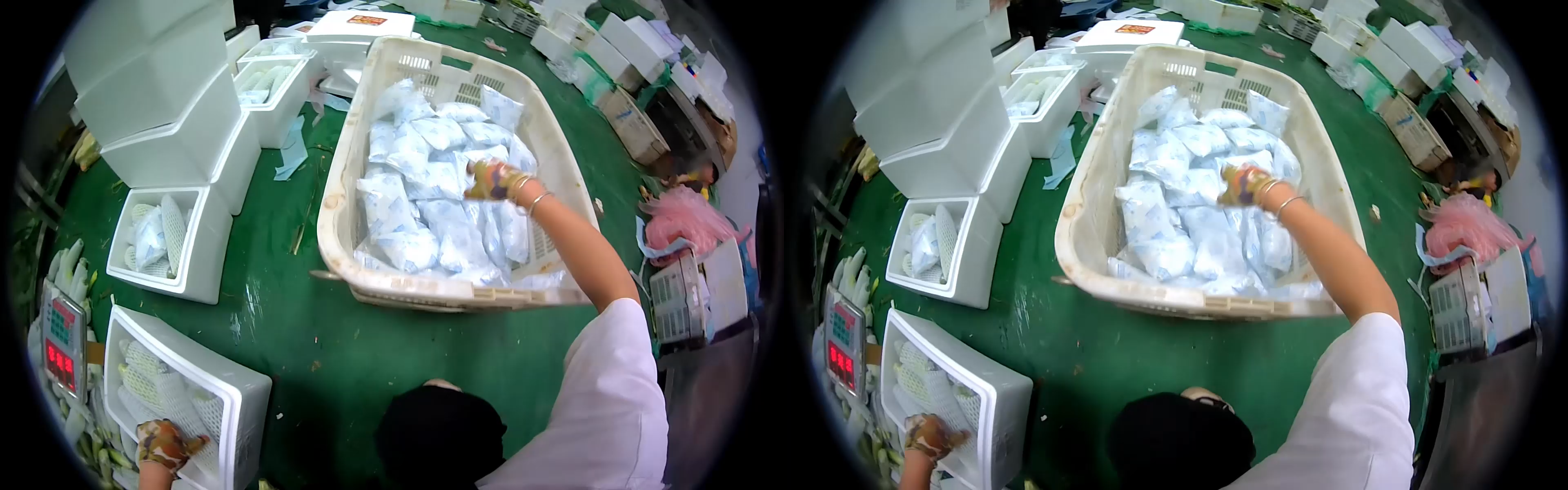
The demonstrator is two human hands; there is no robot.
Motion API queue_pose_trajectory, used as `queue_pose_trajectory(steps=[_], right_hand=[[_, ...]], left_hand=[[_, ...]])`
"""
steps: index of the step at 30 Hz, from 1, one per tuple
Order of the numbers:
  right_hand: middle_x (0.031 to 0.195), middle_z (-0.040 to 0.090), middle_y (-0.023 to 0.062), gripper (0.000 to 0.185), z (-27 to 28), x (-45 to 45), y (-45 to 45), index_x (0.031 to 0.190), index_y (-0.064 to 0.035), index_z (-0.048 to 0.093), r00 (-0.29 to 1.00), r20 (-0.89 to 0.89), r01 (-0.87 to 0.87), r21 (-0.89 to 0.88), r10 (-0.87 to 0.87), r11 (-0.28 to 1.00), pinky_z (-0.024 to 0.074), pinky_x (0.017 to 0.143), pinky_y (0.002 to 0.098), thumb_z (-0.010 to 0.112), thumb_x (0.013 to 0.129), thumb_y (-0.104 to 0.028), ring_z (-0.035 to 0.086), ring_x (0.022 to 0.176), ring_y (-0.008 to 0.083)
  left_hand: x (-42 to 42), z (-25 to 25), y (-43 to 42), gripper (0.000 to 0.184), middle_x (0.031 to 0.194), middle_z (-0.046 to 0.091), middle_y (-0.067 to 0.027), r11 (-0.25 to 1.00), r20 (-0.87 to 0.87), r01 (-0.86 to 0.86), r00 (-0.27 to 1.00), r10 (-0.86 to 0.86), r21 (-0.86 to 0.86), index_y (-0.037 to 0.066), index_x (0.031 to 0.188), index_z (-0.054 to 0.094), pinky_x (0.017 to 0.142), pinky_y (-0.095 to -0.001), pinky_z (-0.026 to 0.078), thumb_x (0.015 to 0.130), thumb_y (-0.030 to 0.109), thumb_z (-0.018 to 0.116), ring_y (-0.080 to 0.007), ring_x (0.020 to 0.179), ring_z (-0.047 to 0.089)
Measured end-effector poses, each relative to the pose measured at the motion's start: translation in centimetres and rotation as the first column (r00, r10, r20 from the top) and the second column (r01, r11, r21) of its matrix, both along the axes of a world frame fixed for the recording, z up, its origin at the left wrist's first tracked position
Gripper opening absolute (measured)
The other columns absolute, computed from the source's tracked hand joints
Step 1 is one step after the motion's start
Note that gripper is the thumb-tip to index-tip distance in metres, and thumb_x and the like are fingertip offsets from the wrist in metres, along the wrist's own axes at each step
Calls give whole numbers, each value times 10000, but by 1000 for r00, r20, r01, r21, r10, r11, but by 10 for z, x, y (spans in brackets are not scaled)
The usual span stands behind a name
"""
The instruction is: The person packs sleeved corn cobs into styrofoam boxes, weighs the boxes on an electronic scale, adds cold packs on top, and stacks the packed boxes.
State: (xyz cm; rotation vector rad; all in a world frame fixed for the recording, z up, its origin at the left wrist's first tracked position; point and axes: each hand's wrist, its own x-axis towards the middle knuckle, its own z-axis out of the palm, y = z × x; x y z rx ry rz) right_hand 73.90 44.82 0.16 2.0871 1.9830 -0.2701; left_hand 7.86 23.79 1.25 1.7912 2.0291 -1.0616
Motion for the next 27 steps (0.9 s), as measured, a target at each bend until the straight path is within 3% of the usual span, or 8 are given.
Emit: queue_pose_trajectory(steps=[3,4,6,8,9,14,22,27], right_hand=[[1187,594,267,763,-54,-40,26,1217,31,560,985,-162,-72,-90,56,993,447,959,400,655,758,-572,590,1101,349],[1203,589,261,794,-65,-60,37,1246,25,542,967,-254,-39,-93,14,995,435,974,393,648,757,-591,572,1127,346],[1269,548,234,968,-149,-88,102,1317,32,469,835,-517,-249,-44,192,968,403,1014,393,664,685,-675,508,1200,356],[1270,541,233,977,-139,-131,110,1322,33,455,857,-450,-316,-79,249,945,404,1013,394,676,672,-662,508,1197,355],[1270,538,233,982,-131,-131,107,1325,34,449,885,-393,-305,-88,249,948,404,1012,394,682,666,-655,508,1196,355],[1272,522,232,1010,-106,-109,97,1339,38,415,946,-219,-256,-52,239,965,407,1009,397,711,635,-623,508,1188,353],[1276,496,230,1066,45,-135,40,1362,43,362,924,-208,-269,247,322,931,412,1004,401,757,585,-570,508,1175,351],[1278,480,228,1108,143,-249,-13,1376,47,328,664,-332,-521,438,670,733,415,1000,403,786,554,-537,507,1167,350]], left_hand=[[-3,28,-23,375,619,611,-153,810,208,-10,968,-138,586,-26,909,647,556,-422,443,768,315,716,-310,580,588],[32,61,-20,230,542,532,-118,701,547,-464,828,125,541,-49,926,615,523,-409,401,815,147,657,-251,515,518],[30,57,-65,204,562,519,-80,449,581,-490,810,-82,747,-32,971,608,543,-350,409,821,103,632,-184,530,525],[79,82,-76,271,685,614,-107,510,491,-424,871,5,748,-39,996,613,651,-350,499,811,156,651,-234,594,612],[73,64,-82,291,725,637,-116,555,638,-465,753,-162,690,-35,993,618,678,-353,521,807,184,664,-239,606,626],[47,28,-86,405,888,629,-116,616,831,-681,551,74,396,-29,1138,577,722,-329,519,823,206,675,-228,803,641],[-4,-8,-64,669,1088,539,-231,634,669,-525,743,15,568,-32,1340,400,867,-426,470,856,366,634,-364,1010,565],[12,-41,-14,663,1079,516,-217,636,665,-515,747,5,574,-25,1365,352,879,-478,433,854,341,561,-381,1029,524]])
